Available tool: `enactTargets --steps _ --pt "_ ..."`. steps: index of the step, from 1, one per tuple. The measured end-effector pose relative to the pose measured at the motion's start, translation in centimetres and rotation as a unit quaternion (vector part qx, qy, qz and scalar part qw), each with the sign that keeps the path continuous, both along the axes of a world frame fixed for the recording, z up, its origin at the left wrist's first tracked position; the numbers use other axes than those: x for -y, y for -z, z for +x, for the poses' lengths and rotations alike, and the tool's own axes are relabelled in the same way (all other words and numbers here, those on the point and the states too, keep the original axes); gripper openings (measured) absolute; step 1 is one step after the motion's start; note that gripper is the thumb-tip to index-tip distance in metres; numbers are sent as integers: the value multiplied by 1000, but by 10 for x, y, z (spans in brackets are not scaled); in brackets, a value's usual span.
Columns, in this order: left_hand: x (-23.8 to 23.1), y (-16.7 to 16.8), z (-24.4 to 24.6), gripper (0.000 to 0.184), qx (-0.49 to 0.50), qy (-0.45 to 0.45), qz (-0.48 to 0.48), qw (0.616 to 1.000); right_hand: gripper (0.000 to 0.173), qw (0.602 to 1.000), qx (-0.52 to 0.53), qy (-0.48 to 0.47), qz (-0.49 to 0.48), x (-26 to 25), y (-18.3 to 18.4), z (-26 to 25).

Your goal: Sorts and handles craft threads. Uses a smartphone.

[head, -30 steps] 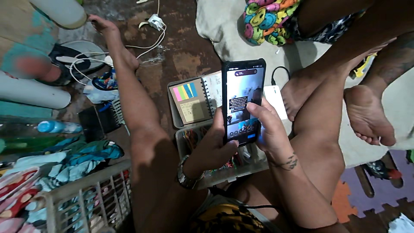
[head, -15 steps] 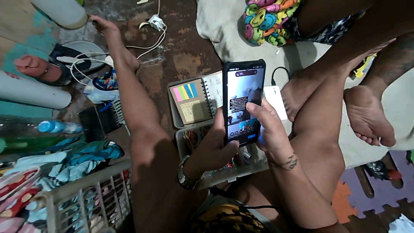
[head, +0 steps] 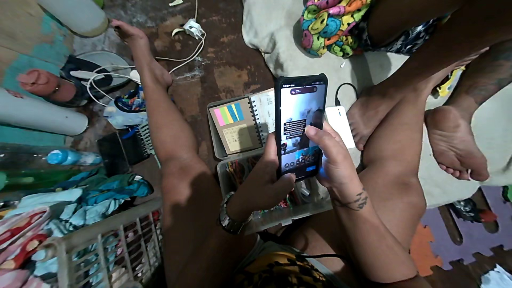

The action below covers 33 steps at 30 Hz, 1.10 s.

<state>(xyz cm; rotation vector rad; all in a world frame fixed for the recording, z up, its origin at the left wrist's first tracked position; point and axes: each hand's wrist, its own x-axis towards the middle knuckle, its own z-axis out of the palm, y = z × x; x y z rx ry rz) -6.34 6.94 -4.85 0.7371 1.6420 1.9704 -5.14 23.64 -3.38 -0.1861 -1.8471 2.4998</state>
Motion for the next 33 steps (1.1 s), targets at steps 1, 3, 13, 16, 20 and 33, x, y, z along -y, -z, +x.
enactTargets --steps 1,3,13,16,20,33 --pt "0 0 0 71 -1 -2 -1 1000 35 1000 1 1 2 0 0 0" --pt "0 1 0 71 -3 -1 -4 1000 35 1000 2 2 0 0 -1 1" --pt "0 2 0 70 -4 11 16 1000 34 1000 13 12 4 1 -2 0" --pt "0 -1 1 70 5 9 11 1000 32 1000 18 19 -10 2 -1 0" --pt "0 -2 1 71 8 9 7 1000 34 1000 15 13 -6 1 -2 0" --pt "0 0 1 70 -4 4 8 1000 31 1000 8 5 -12 1 -1 0"
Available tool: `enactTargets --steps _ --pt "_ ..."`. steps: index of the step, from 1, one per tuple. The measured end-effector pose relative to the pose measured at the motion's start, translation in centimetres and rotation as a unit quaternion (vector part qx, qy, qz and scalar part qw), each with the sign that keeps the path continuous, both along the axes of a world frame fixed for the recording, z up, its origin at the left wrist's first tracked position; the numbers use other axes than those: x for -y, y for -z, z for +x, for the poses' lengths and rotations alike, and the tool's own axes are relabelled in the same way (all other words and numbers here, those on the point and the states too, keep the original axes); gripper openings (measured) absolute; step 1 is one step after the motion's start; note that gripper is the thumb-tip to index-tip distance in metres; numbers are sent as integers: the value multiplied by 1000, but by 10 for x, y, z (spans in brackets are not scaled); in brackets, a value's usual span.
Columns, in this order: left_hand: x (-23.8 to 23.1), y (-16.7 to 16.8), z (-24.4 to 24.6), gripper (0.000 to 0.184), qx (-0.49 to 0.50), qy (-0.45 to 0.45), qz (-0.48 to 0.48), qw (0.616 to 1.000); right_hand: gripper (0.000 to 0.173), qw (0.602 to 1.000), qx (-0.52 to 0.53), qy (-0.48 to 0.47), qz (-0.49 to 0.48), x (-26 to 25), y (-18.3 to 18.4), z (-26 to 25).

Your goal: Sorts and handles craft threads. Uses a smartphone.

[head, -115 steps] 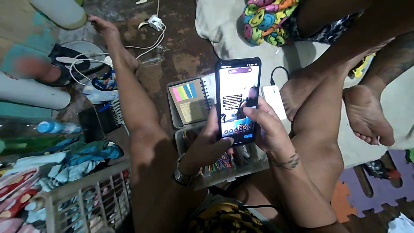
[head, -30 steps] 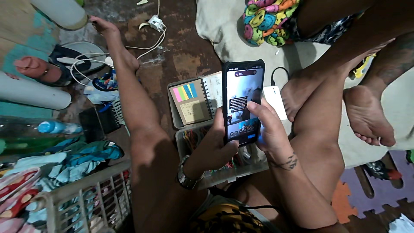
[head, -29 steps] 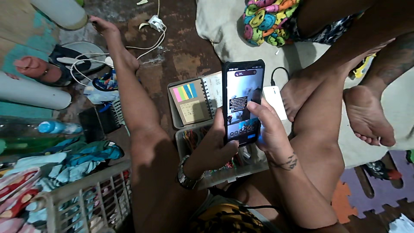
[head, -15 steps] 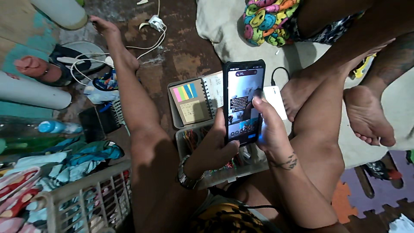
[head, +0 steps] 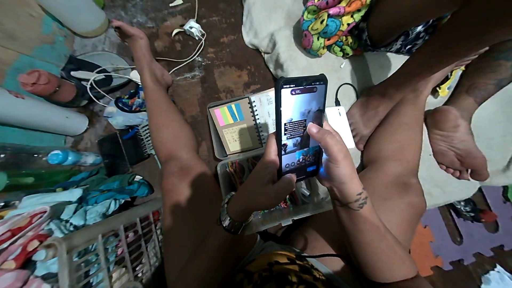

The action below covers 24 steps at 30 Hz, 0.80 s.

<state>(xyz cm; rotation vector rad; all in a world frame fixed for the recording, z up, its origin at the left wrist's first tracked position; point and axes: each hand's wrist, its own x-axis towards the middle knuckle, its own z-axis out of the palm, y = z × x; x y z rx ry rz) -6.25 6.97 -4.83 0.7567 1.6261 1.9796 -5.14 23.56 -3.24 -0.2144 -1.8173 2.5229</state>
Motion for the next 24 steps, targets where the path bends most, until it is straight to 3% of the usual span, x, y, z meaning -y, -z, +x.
enactTargets --steps 24 --pt "-1 1 0 73 0 3 5 1000 31 1000 -8 -5 2 -2 3 0"
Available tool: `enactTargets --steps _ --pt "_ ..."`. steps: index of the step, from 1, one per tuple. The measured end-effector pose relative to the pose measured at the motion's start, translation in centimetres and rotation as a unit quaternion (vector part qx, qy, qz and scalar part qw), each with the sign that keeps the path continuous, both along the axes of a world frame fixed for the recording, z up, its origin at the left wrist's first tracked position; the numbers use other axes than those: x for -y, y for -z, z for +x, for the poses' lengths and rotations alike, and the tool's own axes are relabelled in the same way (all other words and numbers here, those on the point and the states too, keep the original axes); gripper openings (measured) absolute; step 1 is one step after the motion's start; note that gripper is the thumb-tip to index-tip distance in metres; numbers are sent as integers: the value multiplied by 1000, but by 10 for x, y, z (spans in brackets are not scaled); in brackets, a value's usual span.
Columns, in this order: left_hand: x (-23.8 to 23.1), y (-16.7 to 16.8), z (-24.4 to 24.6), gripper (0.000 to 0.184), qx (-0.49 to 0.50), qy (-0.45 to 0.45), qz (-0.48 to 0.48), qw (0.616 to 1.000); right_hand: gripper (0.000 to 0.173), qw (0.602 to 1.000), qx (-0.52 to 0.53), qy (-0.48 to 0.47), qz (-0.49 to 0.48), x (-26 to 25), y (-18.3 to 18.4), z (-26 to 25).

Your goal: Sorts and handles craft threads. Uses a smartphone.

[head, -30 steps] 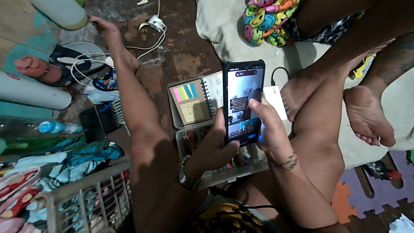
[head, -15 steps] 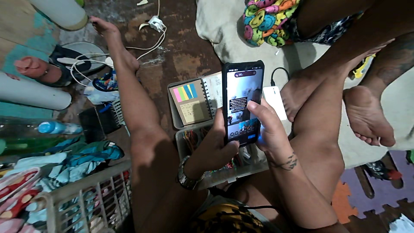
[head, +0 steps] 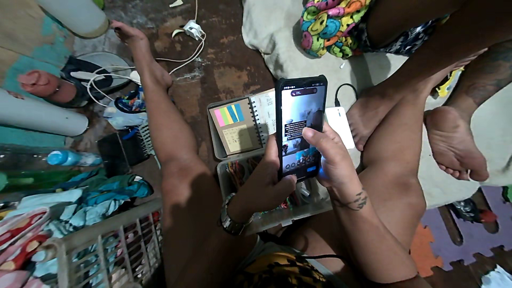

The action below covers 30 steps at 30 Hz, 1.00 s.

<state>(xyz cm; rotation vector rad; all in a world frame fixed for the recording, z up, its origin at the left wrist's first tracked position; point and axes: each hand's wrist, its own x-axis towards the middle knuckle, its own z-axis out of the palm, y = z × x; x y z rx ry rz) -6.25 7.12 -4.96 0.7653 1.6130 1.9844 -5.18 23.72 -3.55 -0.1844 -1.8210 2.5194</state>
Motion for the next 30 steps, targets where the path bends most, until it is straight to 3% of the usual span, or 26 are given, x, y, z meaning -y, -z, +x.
enactTargets --steps 15,23,30 --pt "1 -1 1 72 0 -5 0 1000 34 1000 7 -4 -1 -1 -2 1" --pt "5 -6 4 68 71 -45 -16 996 40 998 15 -35 -43 0 -4 3" --pt "9 -4 0 66 135 -45 55 988 41 988 -14 -101 -118 -3 -4 1"
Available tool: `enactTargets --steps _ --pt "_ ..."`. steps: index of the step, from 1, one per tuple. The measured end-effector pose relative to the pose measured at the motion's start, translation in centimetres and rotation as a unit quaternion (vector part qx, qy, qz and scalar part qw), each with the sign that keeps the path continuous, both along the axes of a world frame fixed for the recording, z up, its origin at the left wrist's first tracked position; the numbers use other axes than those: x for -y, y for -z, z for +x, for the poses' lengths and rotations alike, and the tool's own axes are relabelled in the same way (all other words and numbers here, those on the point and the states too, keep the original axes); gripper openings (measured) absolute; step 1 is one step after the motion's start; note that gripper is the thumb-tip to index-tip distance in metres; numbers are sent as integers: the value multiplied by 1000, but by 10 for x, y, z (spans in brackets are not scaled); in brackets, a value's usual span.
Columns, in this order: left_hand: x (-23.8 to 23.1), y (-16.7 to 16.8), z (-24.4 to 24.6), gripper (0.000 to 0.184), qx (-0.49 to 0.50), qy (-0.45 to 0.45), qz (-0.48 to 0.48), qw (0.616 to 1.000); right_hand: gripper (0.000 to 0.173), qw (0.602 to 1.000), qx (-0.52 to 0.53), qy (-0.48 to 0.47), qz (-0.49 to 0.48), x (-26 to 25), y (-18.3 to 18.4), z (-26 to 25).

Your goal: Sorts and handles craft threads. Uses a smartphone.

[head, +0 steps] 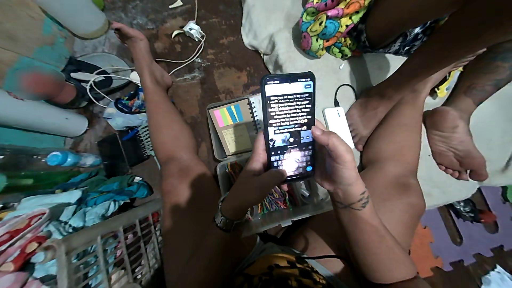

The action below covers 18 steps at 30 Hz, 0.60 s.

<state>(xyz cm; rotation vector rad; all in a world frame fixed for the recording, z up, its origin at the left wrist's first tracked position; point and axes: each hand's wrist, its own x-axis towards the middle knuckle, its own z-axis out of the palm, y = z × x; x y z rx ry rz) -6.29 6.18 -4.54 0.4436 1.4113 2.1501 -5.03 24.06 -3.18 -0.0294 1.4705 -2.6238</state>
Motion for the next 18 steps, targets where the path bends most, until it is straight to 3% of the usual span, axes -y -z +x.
enactTargets --steps 13,18 --pt "5 1 -4 75 -1 -9 15 1000 35 997 -21 -63 -42 -6 6 -2" --pt "8 16 -11 73 14 1 28 1000 50 991 -46 -109 -58 -10 10 -1"
